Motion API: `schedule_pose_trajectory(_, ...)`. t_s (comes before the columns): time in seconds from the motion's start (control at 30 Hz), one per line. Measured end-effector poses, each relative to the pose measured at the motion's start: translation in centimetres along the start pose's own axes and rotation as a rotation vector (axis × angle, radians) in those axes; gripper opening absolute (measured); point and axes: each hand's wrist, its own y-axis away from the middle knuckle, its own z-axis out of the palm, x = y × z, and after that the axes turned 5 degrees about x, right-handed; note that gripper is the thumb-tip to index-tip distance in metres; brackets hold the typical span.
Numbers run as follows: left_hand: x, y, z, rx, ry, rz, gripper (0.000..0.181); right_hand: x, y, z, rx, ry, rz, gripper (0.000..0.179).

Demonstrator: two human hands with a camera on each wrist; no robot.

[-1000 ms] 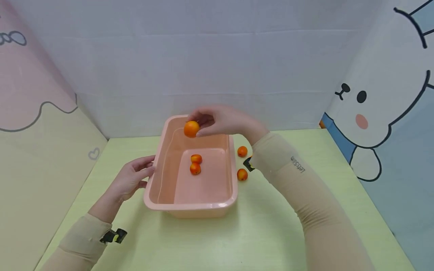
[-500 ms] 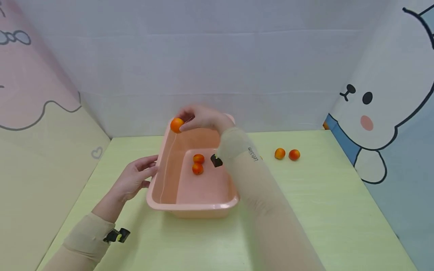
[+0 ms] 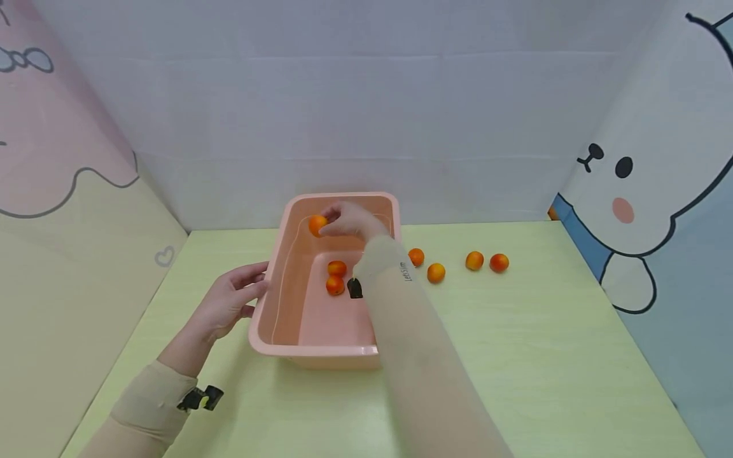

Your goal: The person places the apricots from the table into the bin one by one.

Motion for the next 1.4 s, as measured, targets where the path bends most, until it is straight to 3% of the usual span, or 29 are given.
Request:
schedule_pose_trajectory(0.1,0.0,0.0,0.0,0.004,0.000,-0.003,0.050,0.2,0.0,0.8,0.003,0.087,0.012,0.035)
schedule_pose_trajectory(0.27,-0.1,0.0,-0.1,0.017,-0.003,-0.015,0.049,0.6,0.0,2.4,-0.059,0.120,0.014,0.031)
schedule_pose_trajectory(0.5,-0.1,0.0,0.0,0.005,0.005,-0.003,0.049,1.2,0.5,3.7,-0.100,0.125,0.136,0.027)
schedule_pose_trajectory(0.77,-0.2,0.2,-0.1,0.007,0.012,-0.006,0.049,1.1,0.8,4.9,-0.171,0.268,0.138,0.029)
schedule_pose_trajectory(1.03,-0.2,0.3,-0.1,-0.002,0.013,0.003,0.050,1.3,1.0,5.4,-0.217,0.211,0.173,0.030)
schedule_pose_trajectory(1.2,-0.2,0.4,-0.2,-0.002,0.009,0.004,0.050,1.9,0.7,5.4,-0.260,0.253,0.151,0.024)
schedule_pose_trajectory(1.4,-0.2,0.5,-0.2,0.003,0.010,0.000,0.050,2.1,0.7,5.5,-0.251,0.296,0.164,0.023)
